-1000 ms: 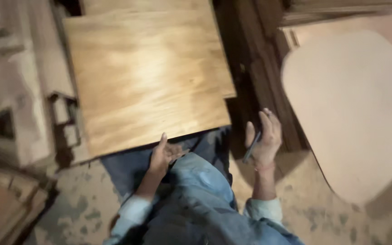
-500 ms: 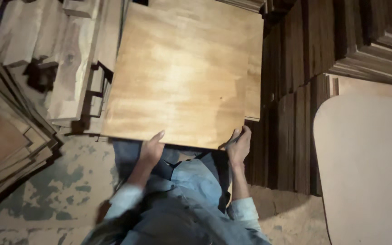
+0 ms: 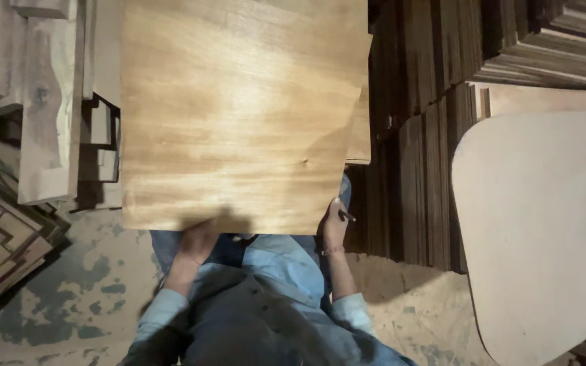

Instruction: The person sits on the floor and repeatedly places a curved wooden template onto rectangular plywood sheets. Using a pencil, they trace the template's outline onto each sheet, then remove the template and repeat the process on the next sheet.

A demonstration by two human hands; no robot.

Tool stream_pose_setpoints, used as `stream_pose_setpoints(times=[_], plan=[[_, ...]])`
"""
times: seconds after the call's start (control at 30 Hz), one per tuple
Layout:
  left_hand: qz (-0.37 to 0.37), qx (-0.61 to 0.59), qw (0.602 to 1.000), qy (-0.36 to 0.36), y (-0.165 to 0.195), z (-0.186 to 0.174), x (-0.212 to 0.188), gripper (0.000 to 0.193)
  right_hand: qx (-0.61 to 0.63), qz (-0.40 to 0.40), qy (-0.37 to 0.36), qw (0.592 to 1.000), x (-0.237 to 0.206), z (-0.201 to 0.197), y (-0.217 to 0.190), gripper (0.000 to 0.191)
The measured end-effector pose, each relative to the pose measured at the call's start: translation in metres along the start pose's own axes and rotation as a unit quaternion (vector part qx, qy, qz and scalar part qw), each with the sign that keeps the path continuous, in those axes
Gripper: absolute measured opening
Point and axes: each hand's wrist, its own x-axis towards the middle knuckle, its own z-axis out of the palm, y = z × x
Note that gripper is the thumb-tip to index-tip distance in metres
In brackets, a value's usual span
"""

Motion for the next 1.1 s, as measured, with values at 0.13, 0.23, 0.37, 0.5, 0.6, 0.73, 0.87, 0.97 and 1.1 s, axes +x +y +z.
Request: stream_pose_setpoints(times=[0.13, 0.23, 0.37, 0.5, 0.6, 0.73, 0.87, 0.97, 1.1], plan=[[-0.041, 0.109, 0.989, -0.089, 0.001, 0.004, -0.004, 0.026, -0.009, -0.017, 0.004, 1.0, -0.006, 0.005, 0.001, 0.05], [0.032, 0.109, 0.993, 0.027, 0.0, 0.005, -0.019, 0.021, 0.058, -0.088, -0.027, 0.994, -0.013, 0.004, 0.001, 0.051], [0.196, 0.146, 0.951, 0.19, -0.001, -0.002, -0.045, 0.016, 0.054, -0.091, -0.027, 0.994, -0.019, 0.005, 0.004, 0.053], [0.08, -0.013, 0.979, 0.188, -0.004, -0.023, -0.063, 0.012, 0.057, -0.105, -0.023, 0.992, -0.022, 0.022, -0.005, 0.049], [0.033, -0.128, 0.951, 0.278, -0.006, -0.063, -0.083, 0.017, 0.076, -0.167, -0.071, 0.98, -0.028, 0.056, -0.029, 0.044], [0.008, -0.252, 0.872, 0.419, -0.008, -0.138, -0.118, 0.029, 0.135, -0.249, -0.193, 0.94, -0.07, 0.119, -0.085, 0.039], [0.01, -0.547, 0.65, 0.528, -0.017, -0.215, -0.153, 0.058, 0.149, -0.247, -0.289, 0.913, -0.147, 0.184, -0.154, 0.035], [0.068, -0.585, 0.585, 0.558, -0.033, -0.272, -0.186, 0.068, 0.1, -0.376, -0.398, 0.831, -0.202, 0.208, -0.207, 0.03], [0.078, -0.568, 0.554, 0.604, -0.066, -0.348, -0.228, 0.065, 0.13, -0.354, -0.528, 0.761, -0.257, 0.264, -0.258, 0.026]])
